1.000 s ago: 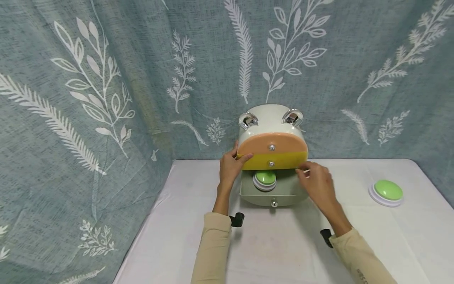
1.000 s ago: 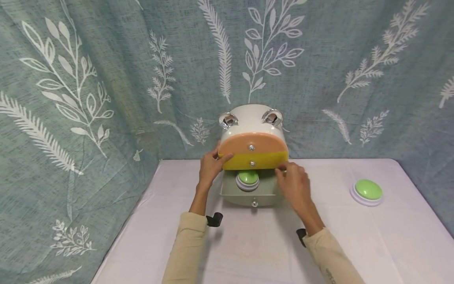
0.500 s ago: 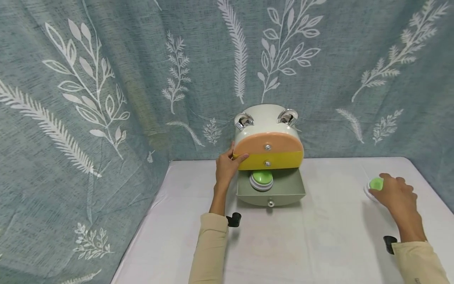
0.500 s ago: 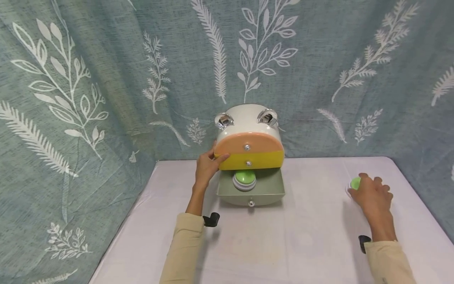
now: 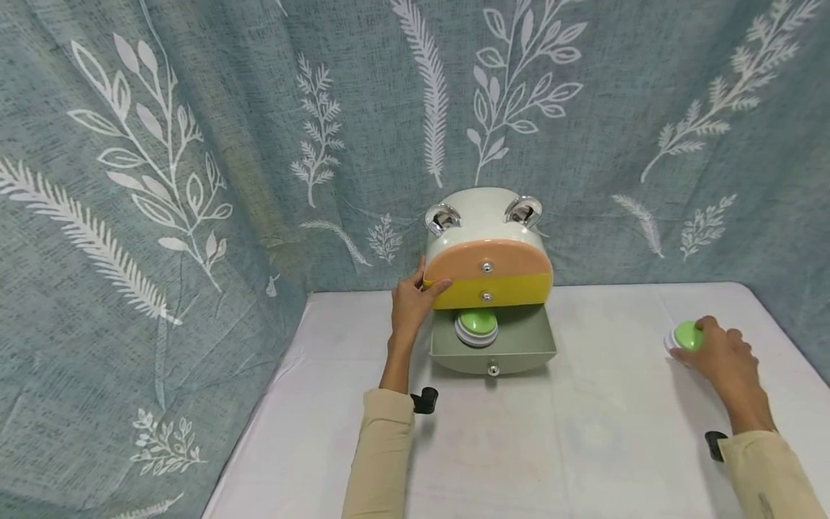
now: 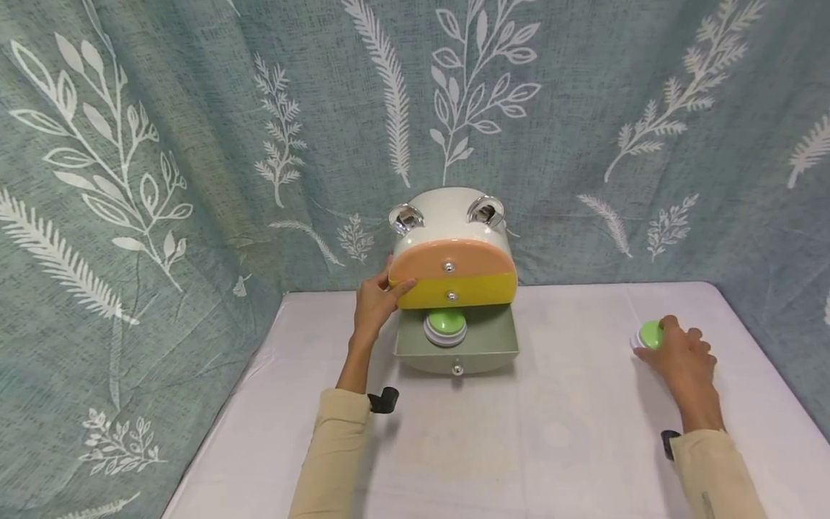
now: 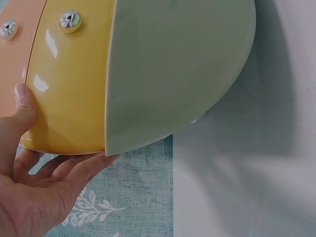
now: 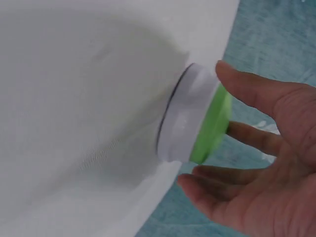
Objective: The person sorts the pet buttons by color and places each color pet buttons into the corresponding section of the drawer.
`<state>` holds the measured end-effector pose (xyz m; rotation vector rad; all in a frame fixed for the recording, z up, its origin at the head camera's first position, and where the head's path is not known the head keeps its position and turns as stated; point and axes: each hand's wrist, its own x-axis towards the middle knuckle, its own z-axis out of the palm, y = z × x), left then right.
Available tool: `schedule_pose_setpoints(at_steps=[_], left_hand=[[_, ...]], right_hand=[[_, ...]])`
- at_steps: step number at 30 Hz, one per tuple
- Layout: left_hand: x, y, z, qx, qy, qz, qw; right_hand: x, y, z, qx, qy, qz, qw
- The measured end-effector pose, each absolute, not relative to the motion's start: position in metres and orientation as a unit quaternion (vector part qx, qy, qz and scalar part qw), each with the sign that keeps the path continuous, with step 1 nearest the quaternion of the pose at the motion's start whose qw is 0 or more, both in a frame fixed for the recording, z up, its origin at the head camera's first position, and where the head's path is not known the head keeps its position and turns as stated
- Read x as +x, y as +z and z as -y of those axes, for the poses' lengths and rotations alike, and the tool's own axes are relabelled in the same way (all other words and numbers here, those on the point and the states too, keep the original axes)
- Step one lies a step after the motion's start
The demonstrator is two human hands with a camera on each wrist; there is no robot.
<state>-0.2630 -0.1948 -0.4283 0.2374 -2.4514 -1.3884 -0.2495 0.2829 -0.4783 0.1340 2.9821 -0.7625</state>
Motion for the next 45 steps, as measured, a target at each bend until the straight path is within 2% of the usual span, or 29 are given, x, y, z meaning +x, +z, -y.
schedule_pose_setpoints(at_steps=[3, 9, 11, 16, 21, 25, 31, 38, 45], left_hand=[[-0.264, -0.428, 0.194, 0.086, -0.485, 0.856, 0.156], [-0.263, -0.427, 0.192, 0.084, -0.487, 0.855, 0.154], [-0.262, -0.426, 0.192, 0.085, -0.484, 0.857, 0.156], [-0.262, -0.426, 0.194, 0.088, -0.484, 0.856, 0.158], [-0.262, -0.427, 0.196, 0.088, -0.488, 0.853, 0.159], [-0.262, -0.427, 0.196, 0.085, -0.489, 0.853, 0.161], [-0.262, -0.427, 0.195, 0.082, -0.484, 0.856, 0.16], [-0.262, -0.426, 0.194, 0.082, -0.481, 0.858, 0.16], [-0.262, -0.428, 0.195, 0.081, -0.486, 0.856, 0.16]], right_hand=[[-0.254, -0.48, -0.281, 0.048, -0.257, -0.965, 0.002], [-0.253, -0.469, -0.269, 0.078, -0.281, -0.957, 0.009], [-0.249, -0.461, -0.257, 0.069, -0.279, -0.958, -0.012], [-0.238, -0.43, -0.216, -0.008, -0.289, -0.955, -0.066], [-0.232, -0.399, -0.166, -0.099, -0.32, -0.941, -0.039], [-0.23, -0.39, -0.127, -0.16, -0.33, -0.93, -0.03], [-0.234, -0.402, -0.082, -0.225, -0.318, -0.921, -0.021], [-0.242, -0.431, -0.055, -0.232, -0.296, -0.927, -0.014], [-0.245, -0.455, -0.04, -0.214, -0.263, -0.939, -0.061]])
